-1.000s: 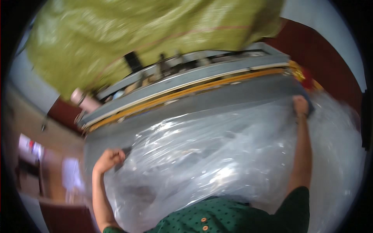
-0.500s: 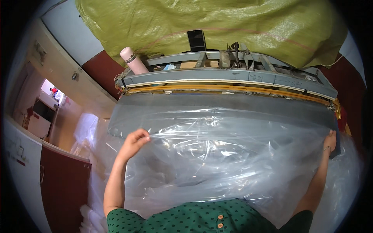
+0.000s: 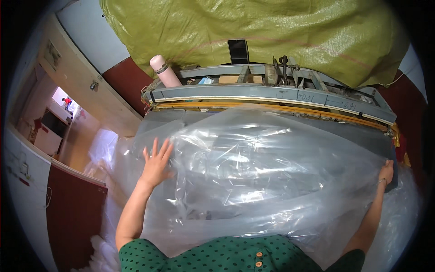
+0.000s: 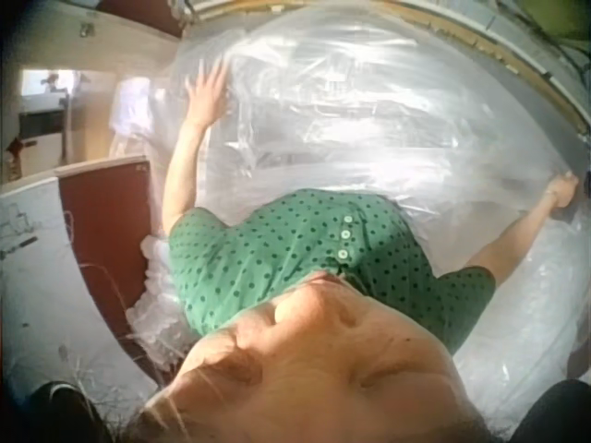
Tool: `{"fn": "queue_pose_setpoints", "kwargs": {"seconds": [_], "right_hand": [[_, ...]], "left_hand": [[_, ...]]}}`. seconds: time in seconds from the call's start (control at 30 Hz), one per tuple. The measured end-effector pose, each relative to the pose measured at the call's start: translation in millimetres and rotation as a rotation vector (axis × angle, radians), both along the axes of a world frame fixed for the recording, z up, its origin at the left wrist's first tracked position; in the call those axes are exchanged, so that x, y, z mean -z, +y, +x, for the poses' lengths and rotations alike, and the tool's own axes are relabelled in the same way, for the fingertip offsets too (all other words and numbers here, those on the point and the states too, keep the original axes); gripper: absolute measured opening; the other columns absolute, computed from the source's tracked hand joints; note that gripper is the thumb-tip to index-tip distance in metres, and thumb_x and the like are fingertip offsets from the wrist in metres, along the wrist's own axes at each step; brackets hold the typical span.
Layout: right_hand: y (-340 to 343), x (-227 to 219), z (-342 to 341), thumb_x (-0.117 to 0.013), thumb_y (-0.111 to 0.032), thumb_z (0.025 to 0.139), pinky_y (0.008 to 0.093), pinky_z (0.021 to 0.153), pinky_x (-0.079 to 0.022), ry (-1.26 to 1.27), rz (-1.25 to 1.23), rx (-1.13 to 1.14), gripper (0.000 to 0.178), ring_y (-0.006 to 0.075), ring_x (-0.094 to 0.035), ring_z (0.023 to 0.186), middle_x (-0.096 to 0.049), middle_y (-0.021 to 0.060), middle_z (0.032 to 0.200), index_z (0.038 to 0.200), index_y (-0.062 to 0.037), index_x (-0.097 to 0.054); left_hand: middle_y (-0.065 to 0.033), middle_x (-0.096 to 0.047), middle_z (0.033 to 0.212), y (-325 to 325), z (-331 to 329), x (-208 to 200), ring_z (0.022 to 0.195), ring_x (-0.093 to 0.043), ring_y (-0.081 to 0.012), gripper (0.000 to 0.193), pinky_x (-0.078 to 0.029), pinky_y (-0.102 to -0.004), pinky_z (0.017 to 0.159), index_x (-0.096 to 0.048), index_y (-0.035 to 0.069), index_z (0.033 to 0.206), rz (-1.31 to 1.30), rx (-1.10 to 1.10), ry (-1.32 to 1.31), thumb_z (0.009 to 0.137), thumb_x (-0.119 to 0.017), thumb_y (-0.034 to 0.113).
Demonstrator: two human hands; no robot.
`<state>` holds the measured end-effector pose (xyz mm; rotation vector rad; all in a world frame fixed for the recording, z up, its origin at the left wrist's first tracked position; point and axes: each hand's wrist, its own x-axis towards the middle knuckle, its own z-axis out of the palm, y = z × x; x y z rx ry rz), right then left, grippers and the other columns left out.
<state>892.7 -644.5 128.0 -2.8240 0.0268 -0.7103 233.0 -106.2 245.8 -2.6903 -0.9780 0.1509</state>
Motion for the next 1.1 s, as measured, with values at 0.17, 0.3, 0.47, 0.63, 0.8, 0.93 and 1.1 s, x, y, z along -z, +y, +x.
{"fn": "queue_pose_setpoints", "kwargs": {"seconds": [0.17, 0.3, 0.47, 0.63, 0.8, 0.93, 1.1], "right_hand": [[-5, 7, 7, -0.034, -0.033, 0.094, 0.0484, 0.067, -0.042, 0.038, -0.029, -0.071, 0.029, 0.0423, -0.054, 0.086, -0.060, 0.0200, 0.091, 0.099, -0.0089, -0.049], [-10, 8, 10, -0.034, -0.034, 0.094, 0.0487, 0.068, -0.042, 0.050, -0.040, -0.040, 0.030, 0.0424, -0.054, 0.087, -0.060, 0.0201, 0.093, 0.100, -0.0092, -0.049], [-9, 4, 10, -0.035, -0.034, 0.094, 0.0490, 0.068, -0.041, 0.016, -0.022, -0.029, 0.028, 0.0430, -0.053, 0.088, -0.059, 0.0202, 0.094, 0.101, -0.0108, -0.049], [-14, 11, 17, -0.036, -0.035, 0.093, 0.0484, 0.069, -0.042, 0.037, -0.036, -0.019, 0.029, 0.0408, -0.055, 0.089, -0.060, 0.0173, 0.096, 0.105, -0.0130, -0.050], [-19, 23, 24, -0.040, -0.033, 0.093, 0.0439, 0.068, -0.043, -0.012, 0.070, -0.102, 0.027, 0.0369, -0.057, 0.085, -0.061, 0.0161, 0.092, 0.104, -0.0123, -0.054], [-83, 40, 63, -0.050, -0.029, 0.091, 0.0310, 0.069, -0.045, 0.077, 0.588, -0.302, 0.027, 0.0182, -0.058, 0.082, -0.061, 0.0066, 0.089, 0.101, -0.0050, -0.056], [-99, 28, 51, -0.054, -0.025, 0.090, 0.0219, 0.080, -0.043, -0.067, 1.138, -0.488, 0.028, 0.0099, -0.052, 0.089, -0.056, 0.0005, 0.099, 0.106, -0.0012, -0.057]], "left_hand": [[-0.0088, -0.030, 0.139, 48, -133, 52, 0.125, -0.030, -0.0371, 0.078, -0.034, -0.0577, 0.092, -0.041, 0.017, 0.129, -0.237, -0.486, -0.065, 0.061, -0.078, 0.025], [-0.0130, -0.061, 0.099, 57, -98, 33, 0.090, -0.057, -0.0309, 0.026, -0.046, -0.0430, 0.078, -0.062, 0.006, 0.096, 0.000, -0.379, -0.306, 0.073, -0.068, 0.015], [-0.0166, -0.049, 0.124, 18, 49, -5, 0.118, -0.043, -0.0334, 0.037, -0.039, -0.0377, 0.093, -0.052, 0.004, 0.117, -0.318, 0.395, -0.616, 0.082, -0.058, 0.018], [-0.0133, -0.027, 0.143, 22, 67, 51, 0.134, -0.018, -0.0320, 0.061, -0.018, -0.0448, 0.106, -0.033, 0.009, 0.136, -0.444, 0.332, -0.338, 0.085, -0.054, 0.037], [-0.0135, -0.033, 0.139, 27, 69, 56, 0.131, -0.025, -0.0306, 0.057, -0.020, -0.0462, 0.104, -0.041, 0.007, 0.130, -0.450, 0.235, -0.451, 0.085, -0.053, 0.039], [-0.0139, -0.054, 0.117, 53, 105, 70, 0.113, -0.046, -0.0310, 0.040, -0.037, -0.0419, 0.091, -0.054, 0.004, 0.114, -0.357, 0.296, -0.615, 0.083, -0.057, 0.030], [-0.0098, -0.062, 0.084, 54, 134, 60, 0.085, -0.056, -0.0302, 0.017, -0.045, -0.0399, 0.071, -0.063, 0.004, 0.087, -0.262, 0.078, -0.837, 0.075, -0.065, 0.016]]}}
